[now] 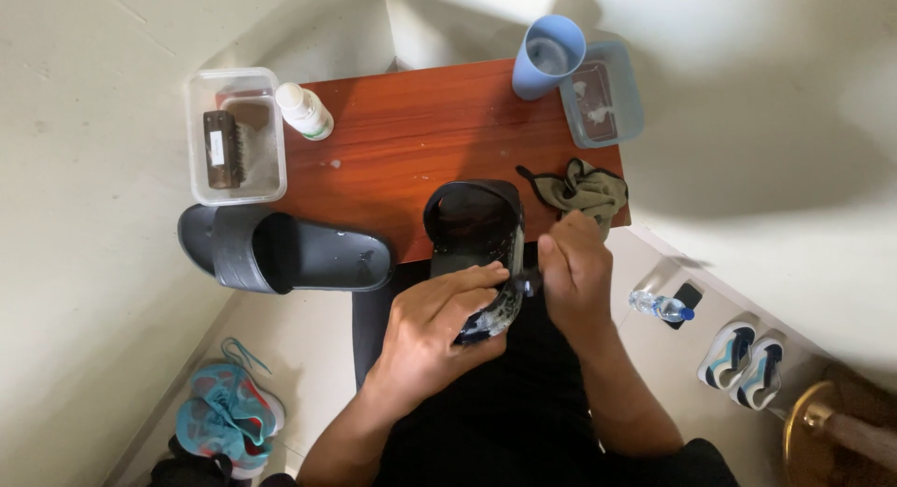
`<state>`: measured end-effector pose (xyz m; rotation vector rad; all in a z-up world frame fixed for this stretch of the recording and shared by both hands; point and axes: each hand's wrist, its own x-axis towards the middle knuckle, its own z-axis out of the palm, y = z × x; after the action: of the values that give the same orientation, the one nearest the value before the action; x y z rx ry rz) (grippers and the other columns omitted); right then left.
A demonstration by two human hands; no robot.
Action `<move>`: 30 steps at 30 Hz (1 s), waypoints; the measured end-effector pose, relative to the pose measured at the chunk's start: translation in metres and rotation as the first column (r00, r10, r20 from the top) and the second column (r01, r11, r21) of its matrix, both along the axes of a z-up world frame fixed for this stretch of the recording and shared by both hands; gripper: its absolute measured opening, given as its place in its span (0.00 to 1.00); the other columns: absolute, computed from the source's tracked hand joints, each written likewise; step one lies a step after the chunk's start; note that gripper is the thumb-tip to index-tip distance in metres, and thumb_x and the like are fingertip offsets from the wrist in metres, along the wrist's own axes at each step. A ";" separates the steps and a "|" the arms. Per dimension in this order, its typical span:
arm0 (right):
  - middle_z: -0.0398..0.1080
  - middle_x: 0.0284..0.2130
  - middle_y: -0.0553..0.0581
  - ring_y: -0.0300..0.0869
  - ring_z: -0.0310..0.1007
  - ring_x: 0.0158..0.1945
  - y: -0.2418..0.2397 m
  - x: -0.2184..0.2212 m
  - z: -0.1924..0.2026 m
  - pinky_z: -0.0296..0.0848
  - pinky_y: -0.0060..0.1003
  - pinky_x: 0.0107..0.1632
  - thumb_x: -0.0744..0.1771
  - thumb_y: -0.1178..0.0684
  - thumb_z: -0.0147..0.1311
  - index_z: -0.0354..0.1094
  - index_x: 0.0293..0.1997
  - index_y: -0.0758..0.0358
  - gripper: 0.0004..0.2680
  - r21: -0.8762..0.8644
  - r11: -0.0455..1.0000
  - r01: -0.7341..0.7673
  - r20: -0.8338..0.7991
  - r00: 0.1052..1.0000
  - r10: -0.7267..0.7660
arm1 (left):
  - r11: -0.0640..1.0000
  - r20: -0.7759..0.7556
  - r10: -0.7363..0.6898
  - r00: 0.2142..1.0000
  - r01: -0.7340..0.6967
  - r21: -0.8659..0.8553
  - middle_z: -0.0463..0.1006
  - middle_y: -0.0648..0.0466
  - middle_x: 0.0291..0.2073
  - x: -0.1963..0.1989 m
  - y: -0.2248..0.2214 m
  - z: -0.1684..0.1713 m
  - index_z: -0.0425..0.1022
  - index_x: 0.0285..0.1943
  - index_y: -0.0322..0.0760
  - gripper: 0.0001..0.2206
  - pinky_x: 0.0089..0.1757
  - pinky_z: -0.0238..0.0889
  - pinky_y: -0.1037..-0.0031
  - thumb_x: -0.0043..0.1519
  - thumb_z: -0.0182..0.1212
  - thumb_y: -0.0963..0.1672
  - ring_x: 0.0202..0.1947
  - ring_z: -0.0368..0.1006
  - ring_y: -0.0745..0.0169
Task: Wiping the edges of sandals with a cloth and applying edge dressing using a small applicator tool.
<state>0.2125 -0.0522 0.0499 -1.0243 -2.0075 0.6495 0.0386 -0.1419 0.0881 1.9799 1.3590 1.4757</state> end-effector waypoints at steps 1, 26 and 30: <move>0.48 0.19 0.53 0.43 0.47 0.28 0.008 0.005 -0.015 0.48 0.42 0.36 0.72 0.58 0.40 0.47 0.21 0.61 0.16 0.003 1.000 0.006 0.000 1.000 -0.006 | 1.000 0.000 -0.006 1.000 0.006 0.003 0.81 0.41 0.48 -0.001 0.000 -0.002 0.71 0.43 0.28 0.16 0.48 0.79 0.61 0.52 0.76 0.36 0.50 0.82 0.45; 0.49 0.18 0.51 0.42 0.48 0.28 -0.013 -0.006 0.037 0.50 0.41 0.37 0.73 0.52 0.38 0.47 0.21 0.60 0.17 0.059 0.985 -0.159 0.071 0.985 0.155 | 1.000 0.054 0.005 0.999 -0.005 -0.004 0.82 0.42 0.47 0.000 -0.004 -0.006 0.77 0.45 0.25 0.16 0.51 0.78 0.63 0.53 0.78 0.39 0.49 0.82 0.49; 0.47 0.20 0.52 0.43 0.47 0.29 0.006 -0.004 -0.010 0.49 0.43 0.38 0.72 0.53 0.39 0.45 0.23 0.59 0.15 -0.009 0.997 -0.076 0.052 0.996 0.077 | 0.999 0.074 0.047 0.996 -0.047 0.003 0.83 0.42 0.46 -0.004 -0.009 -0.009 0.78 0.42 0.27 0.15 0.50 0.80 0.63 0.52 0.79 0.39 0.47 0.83 0.51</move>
<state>0.2089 -0.0463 0.0397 -0.9818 -2.0996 0.6774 0.0347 -0.1510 0.0793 1.8882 1.3808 1.5584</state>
